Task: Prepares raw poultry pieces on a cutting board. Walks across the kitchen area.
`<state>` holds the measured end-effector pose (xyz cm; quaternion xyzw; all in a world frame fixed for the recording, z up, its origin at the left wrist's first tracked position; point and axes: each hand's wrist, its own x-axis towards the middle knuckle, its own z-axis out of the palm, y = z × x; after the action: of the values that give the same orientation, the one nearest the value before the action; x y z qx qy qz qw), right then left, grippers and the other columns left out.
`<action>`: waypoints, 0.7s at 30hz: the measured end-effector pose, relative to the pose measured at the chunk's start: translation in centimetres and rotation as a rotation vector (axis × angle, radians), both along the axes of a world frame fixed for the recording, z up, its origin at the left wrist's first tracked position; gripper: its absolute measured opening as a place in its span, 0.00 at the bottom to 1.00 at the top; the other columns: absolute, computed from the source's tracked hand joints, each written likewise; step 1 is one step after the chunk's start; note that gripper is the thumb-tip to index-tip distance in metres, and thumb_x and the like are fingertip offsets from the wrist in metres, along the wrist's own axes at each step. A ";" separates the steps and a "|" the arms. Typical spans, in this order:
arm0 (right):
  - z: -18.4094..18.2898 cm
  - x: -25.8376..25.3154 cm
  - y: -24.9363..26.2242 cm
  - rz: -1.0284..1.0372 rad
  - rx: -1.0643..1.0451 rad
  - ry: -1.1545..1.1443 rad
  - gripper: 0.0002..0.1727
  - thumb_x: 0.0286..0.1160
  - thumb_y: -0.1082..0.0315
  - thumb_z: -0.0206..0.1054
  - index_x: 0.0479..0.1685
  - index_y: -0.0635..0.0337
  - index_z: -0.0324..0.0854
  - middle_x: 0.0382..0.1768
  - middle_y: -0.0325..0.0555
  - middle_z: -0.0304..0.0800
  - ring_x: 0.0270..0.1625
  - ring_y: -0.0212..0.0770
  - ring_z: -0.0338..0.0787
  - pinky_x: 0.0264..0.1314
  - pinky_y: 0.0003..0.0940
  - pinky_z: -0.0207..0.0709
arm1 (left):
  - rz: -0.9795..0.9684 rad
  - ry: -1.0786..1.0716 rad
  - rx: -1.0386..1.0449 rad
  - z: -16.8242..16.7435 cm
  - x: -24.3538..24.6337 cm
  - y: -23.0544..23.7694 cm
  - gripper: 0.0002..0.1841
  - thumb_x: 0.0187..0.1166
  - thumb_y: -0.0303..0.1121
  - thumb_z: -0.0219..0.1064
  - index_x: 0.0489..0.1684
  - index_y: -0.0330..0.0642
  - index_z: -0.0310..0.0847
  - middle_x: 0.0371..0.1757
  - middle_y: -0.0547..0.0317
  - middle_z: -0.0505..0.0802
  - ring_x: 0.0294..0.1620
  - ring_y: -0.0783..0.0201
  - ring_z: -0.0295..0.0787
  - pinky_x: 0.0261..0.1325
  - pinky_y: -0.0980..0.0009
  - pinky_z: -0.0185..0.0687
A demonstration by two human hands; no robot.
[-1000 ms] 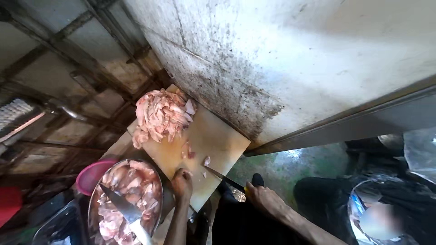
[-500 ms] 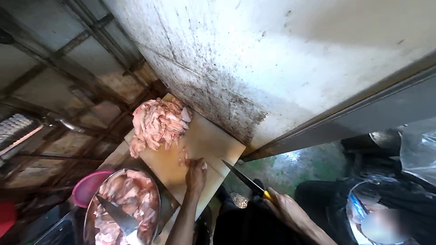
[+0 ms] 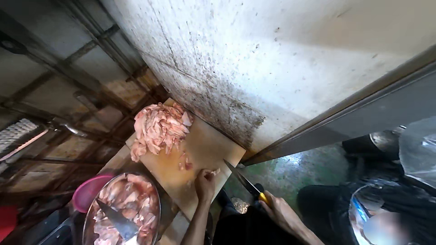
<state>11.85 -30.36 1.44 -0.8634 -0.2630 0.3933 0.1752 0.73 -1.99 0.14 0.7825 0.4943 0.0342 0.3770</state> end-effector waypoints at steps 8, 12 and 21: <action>-1.3 -0.7 5.0 0.069 0.071 0.204 0.30 0.85 0.36 0.54 0.59 0.54 0.82 0.40 0.53 0.90 0.46 0.54 0.92 0.53 0.59 0.84 | -0.066 -0.007 0.245 -0.3 -3.0 0.0 0.11 0.78 0.32 0.69 0.53 0.42 0.90 0.48 0.53 0.93 0.49 0.59 0.92 0.59 0.59 0.89; -2.3 -1.3 6.8 0.086 0.064 0.235 0.30 0.85 0.36 0.52 0.58 0.54 0.82 0.39 0.52 0.89 0.44 0.52 0.92 0.51 0.57 0.84 | -0.128 -0.024 0.212 -0.4 -1.8 0.3 0.09 0.80 0.35 0.70 0.50 0.44 0.91 0.48 0.55 0.93 0.47 0.64 0.92 0.57 0.64 0.91; -1.3 -1.3 5.4 0.100 -0.027 0.332 0.31 0.85 0.36 0.52 0.53 0.55 0.83 0.37 0.52 0.88 0.43 0.52 0.91 0.50 0.57 0.83 | -0.234 0.093 0.102 0.2 -0.8 1.4 0.09 0.78 0.35 0.69 0.47 0.43 0.91 0.42 0.57 0.95 0.46 0.62 0.93 0.58 0.62 0.89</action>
<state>10.54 -24.93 0.19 -0.7746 -0.2678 0.5423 0.1847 -0.06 -0.58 0.37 0.8538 0.4142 -0.0209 0.3148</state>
